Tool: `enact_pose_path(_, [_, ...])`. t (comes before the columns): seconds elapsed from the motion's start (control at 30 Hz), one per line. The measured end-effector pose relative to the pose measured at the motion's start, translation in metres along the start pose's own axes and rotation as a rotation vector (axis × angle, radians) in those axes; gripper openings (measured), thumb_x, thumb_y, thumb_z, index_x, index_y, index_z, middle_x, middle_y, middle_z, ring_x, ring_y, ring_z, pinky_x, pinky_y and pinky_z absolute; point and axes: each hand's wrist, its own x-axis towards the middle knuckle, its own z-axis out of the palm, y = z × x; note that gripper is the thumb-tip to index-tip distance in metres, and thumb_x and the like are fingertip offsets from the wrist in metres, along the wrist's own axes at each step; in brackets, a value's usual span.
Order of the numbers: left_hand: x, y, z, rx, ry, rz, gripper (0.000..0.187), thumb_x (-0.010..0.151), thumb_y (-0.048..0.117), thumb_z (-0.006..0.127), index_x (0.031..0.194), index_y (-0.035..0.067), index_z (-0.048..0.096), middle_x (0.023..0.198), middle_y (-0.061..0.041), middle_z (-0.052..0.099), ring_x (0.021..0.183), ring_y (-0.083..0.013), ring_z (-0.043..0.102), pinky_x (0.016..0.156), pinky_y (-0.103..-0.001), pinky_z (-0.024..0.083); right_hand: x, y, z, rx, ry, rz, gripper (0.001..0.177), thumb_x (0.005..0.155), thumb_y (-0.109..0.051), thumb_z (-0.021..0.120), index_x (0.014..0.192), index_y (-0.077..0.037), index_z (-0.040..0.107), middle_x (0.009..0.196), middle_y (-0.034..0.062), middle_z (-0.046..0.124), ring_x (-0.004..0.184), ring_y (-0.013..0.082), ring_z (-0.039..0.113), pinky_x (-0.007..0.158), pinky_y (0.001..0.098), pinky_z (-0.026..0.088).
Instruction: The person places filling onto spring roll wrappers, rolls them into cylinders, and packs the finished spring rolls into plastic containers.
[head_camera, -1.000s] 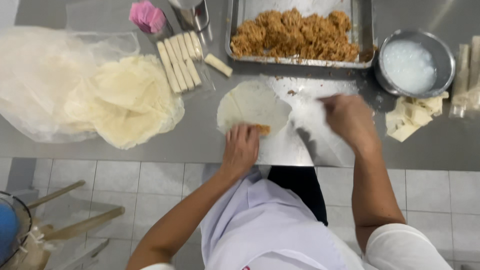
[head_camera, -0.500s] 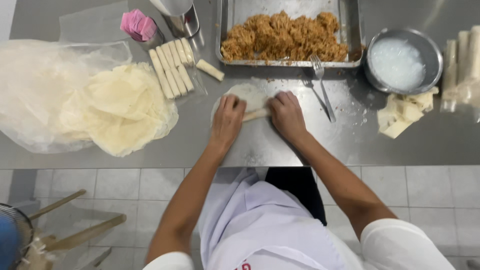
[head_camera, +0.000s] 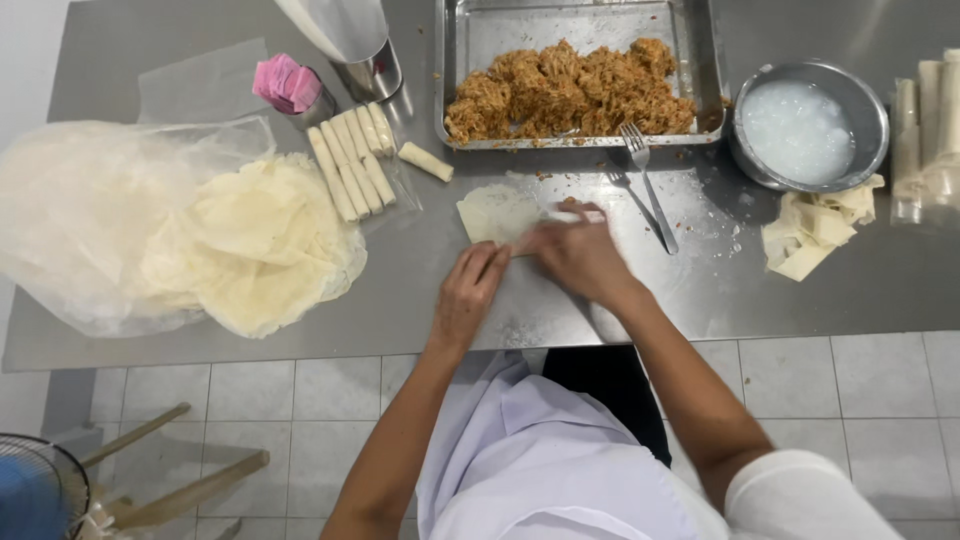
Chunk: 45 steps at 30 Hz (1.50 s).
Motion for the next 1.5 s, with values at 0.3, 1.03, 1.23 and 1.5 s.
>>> enact_pose_path(0.3, [0.003, -0.011, 0.028, -0.195, -0.128, -0.028, 0.024, 0.091, 0.021, 0.056, 0.114, 0.015, 0.063, 0.093, -0.006, 0.058, 0.095, -0.0222, 0.057, 0.083, -0.035, 0.048, -0.004, 0.007, 0.035, 0.241, 0.243, 0.327, 0.021, 0.086, -0.02, 0.067, 0.069, -0.008, 0.065, 0.066, 0.0072, 0.062, 0.063, 0.0258, 0.065, 0.056, 0.0314, 0.05])
enact_pose_path(1.03, [0.011, -0.009, -0.031, -0.33, -0.11, 0.097, 0.032, 0.093, -0.004, 0.044, 0.123, 0.002, 0.055, 0.112, -0.017, 0.063, 0.103, -0.0314, 0.059, 0.091, -0.04, 0.048, -0.038, 0.12, -0.106, -0.184, 0.164, 0.744, 0.056, 0.098, -0.037, 0.009, 0.126, -0.023, 0.056, 0.12, 0.027, 0.05, 0.127, 0.0318, 0.035, 0.096, 0.0633, -0.001])
enact_pose_path(1.23, [-0.048, 0.007, -0.006, -0.344, -0.033, 0.084, 0.021, 0.092, 0.019, 0.057, 0.105, 0.005, 0.065, 0.095, -0.01, 0.062, 0.097, -0.0255, 0.061, 0.087, -0.038, 0.051, -0.028, 0.015, 0.023, -0.413, -0.194, -0.383, 0.049, 0.096, -0.056, 0.018, 0.141, -0.039, 0.03, 0.144, -0.0158, 0.037, 0.14, 0.019, 0.02, 0.099, 0.0572, 0.018])
enact_pose_path(1.5, [-0.034, 0.001, -0.008, -0.283, -0.132, -0.058, 0.029, 0.089, 0.047, 0.054, 0.091, 0.019, 0.063, 0.093, -0.004, 0.059, 0.118, -0.0418, 0.046, 0.102, -0.062, 0.023, 0.028, 0.019, 0.029, -0.426, -0.145, -0.405, 0.049, 0.097, -0.052, 0.02, 0.135, -0.033, 0.044, 0.135, -0.0106, 0.049, 0.14, 0.027, 0.019, 0.094, 0.0703, 0.027])
